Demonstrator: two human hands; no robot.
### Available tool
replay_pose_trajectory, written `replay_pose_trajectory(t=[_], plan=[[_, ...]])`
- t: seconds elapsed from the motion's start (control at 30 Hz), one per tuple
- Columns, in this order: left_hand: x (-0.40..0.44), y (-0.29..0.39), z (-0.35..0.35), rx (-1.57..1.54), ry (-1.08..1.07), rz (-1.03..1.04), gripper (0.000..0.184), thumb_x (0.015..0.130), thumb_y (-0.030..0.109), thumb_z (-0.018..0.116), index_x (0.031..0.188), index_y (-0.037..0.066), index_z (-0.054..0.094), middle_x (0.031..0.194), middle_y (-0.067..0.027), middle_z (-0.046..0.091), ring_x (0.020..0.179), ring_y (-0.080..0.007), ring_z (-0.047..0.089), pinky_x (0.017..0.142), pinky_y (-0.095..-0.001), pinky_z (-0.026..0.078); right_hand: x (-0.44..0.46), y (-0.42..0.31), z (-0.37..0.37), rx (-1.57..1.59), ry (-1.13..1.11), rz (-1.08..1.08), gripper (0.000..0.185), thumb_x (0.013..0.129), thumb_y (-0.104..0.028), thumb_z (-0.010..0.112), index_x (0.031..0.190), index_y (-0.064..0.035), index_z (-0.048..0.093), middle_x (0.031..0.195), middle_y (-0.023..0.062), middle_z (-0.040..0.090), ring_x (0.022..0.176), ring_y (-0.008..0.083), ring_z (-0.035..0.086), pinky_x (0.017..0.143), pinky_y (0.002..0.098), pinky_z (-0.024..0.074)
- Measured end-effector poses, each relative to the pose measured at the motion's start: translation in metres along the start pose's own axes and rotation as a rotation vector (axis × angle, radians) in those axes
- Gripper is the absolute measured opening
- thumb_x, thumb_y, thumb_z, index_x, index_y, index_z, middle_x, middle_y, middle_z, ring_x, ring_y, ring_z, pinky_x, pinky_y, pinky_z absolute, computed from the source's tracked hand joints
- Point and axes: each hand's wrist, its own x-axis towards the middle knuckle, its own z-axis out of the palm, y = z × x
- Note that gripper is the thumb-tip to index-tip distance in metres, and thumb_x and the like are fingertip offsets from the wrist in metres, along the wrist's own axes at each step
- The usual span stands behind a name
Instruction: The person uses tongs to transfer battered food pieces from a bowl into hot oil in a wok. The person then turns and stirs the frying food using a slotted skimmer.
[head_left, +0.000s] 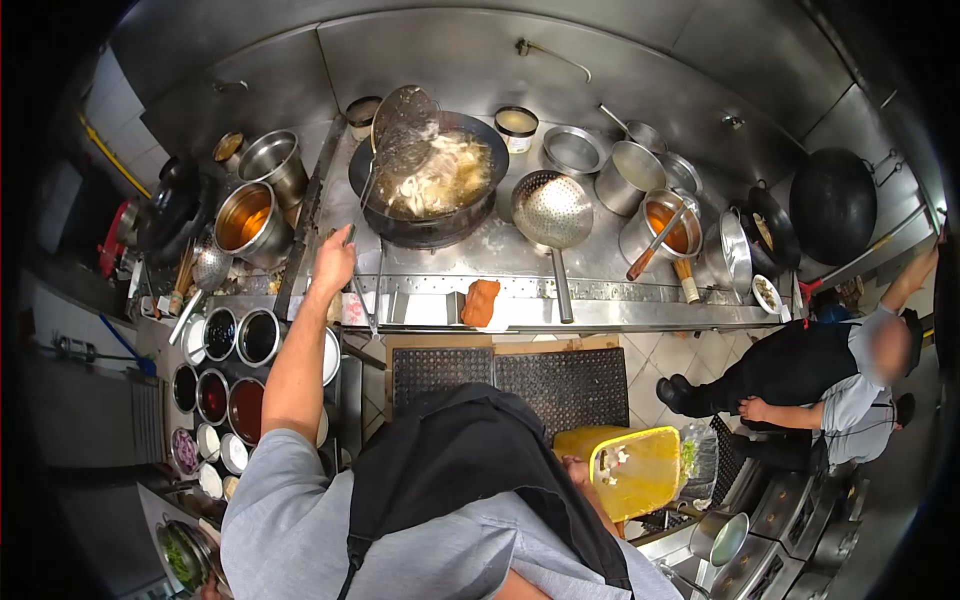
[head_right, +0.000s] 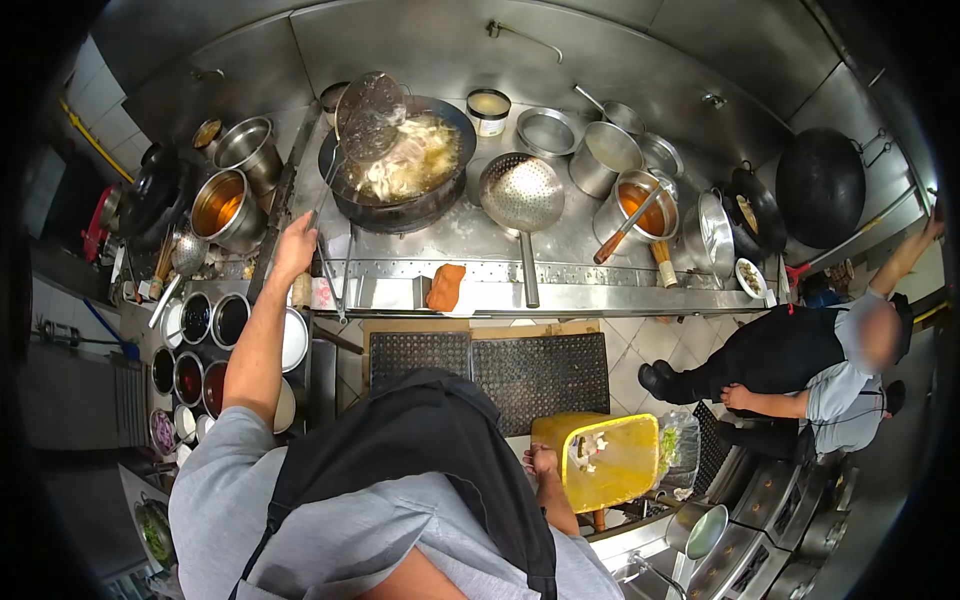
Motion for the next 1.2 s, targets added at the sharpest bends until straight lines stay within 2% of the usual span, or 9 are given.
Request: replay_pose_trajectory(t=[0.13,0.23,0.47,0.53,0.63,0.67,0.87,1.03,1.2], plan=[[-0.005,0.056,-0.042,-0.102,-0.189,-0.335,0.043,0.091,0.01,0.057,0.132,0.0,0.055,0.124,-0.024,0.062,0.117,-0.0357,0.06,0.102,-0.0378,0.046,0.046,0.054,-0.012,0.024,-0.099,-0.134,0.018,0.099,-0.027,0.051,0.107,-0.0133,0.059,0.087,0.0031,0.067,0.067,0.0158,0.062,0.051,0.0319,0.0466],[0.018,0.007,-0.041,0.158,0.043,0.043,0.042,0.092,0.011,0.056,0.132,-0.001,0.055,0.128,-0.0243,0.06,0.118,-0.037,0.059,0.104,-0.0385,0.044,0.063,0.072,-0.024,0.013,-0.178,-0.255,0.015,0.097,-0.024,0.051,0.1,-0.0118,0.059,0.084,0.0042,0.066,0.066,0.0168,0.061,0.052,0.0319,0.0462],[0.078,-0.012,-0.066,0.432,0.014,-0.123,0.046,0.089,0.009,0.053,0.135,0.009,0.053,0.113,-0.0258,0.065,0.103,-0.0428,0.064,0.091,-0.0492,0.05,0.008,0.007,-0.024,-0.1,-0.005,-0.27,0.015,0.09,-0.017,0.052,0.082,-0.0077,0.061,0.074,0.0065,0.063,0.065,0.0192,0.058,0.057,0.0329,0.0454],[0.084,-0.033,-0.06,0.5,-0.016,-0.16,0.048,0.088,0.006,0.051,0.135,0.01,0.053,0.113,-0.0247,0.066,0.098,-0.0411,0.067,0.086,-0.0474,0.053,0.0,-0.004,-0.025,0.092,-0.021,-0.117,0.016,0.099,-0.025,0.051,0.102,-0.0097,0.056,0.076,0.0068,0.061,0.054,0.0162,0.056,0.041,0.0291,0.0416],[0.074,-0.049,-0.049,0.284,-0.239,-0.251,0.05,0.086,0.003,0.051,0.136,0.009,0.052,0.106,-0.0232,0.069,0.084,-0.0381,0.071,0.068,-0.0472,0.057,-0.012,0.002,-0.029,0.153,0.0,-0.089,0.018,0.1,-0.025,0.049,0.099,-0.0079,0.056,0.071,0.0077,0.058,0.051,0.0166,0.052,0.038,0.0294,0.0395],[0.082,-0.063,-0.041,0.205,-0.473,-0.381,0.052,0.089,0.004,0.051,0.141,0.01,0.047,0.083,-0.0142,0.068,0.056,-0.0253,0.065,0.043,-0.04,0.048,-0.014,0.007,-0.029,0.128,-0.019,-0.114,0.02,0.1,-0.026,0.048,0.096,-0.0075,0.056,0.07,0.0079,0.058,0.049,0.0166,0.051,0.038,0.0298,0.0387],[0.06,-0.036,0.013,-0.559,-0.559,-0.787,0.06,0.097,0.008,0.049,0.151,0.02,0.028,0.063,0.0038,0.044,0.043,-0.0063,0.035,0.036,-0.0241,0.029,-0.029,0.039,-0.031,-0.139,-0.194,-0.504,0.032,0.099,-0.027,0.047,0.077,-0.0074,0.057,0.06,0.0067,0.053,0.045,0.0166,0.047,0.035,0.031,0.0352],[0.026,-0.015,0.025,-0.935,-0.579,-0.746,0.064,0.099,0.011,0.05,0.155,0.017,0.018,0.066,0.0034,0.047,0.043,-0.0056,0.035,0.035,-0.0227,0.029,0.112,0.181,-0.073,-0.965,-0.051,-0.818,0.034,0.081,-0.042,0.062,0.083,-0.008,0.065,0.098,0.0143,0.067,0.091,0.0339,0.063,0.073,0.0445,0.0481],[-0.009,-0.014,0.019,-1.106,-0.461,-0.735,0.066,0.1,0.013,0.05,0.156,0.016,0.015,0.067,0.0022,0.048,0.044,-0.0063,0.037,0.036,-0.0237,0.03,-0.004,0.062,-0.028,0.058,-0.094,-0.243,0.028,0.097,-0.026,0.048,0.078,-0.0075,0.058,0.063,0.007,0.057,0.048,0.0164,0.05,0.037,0.0297,0.0363]])
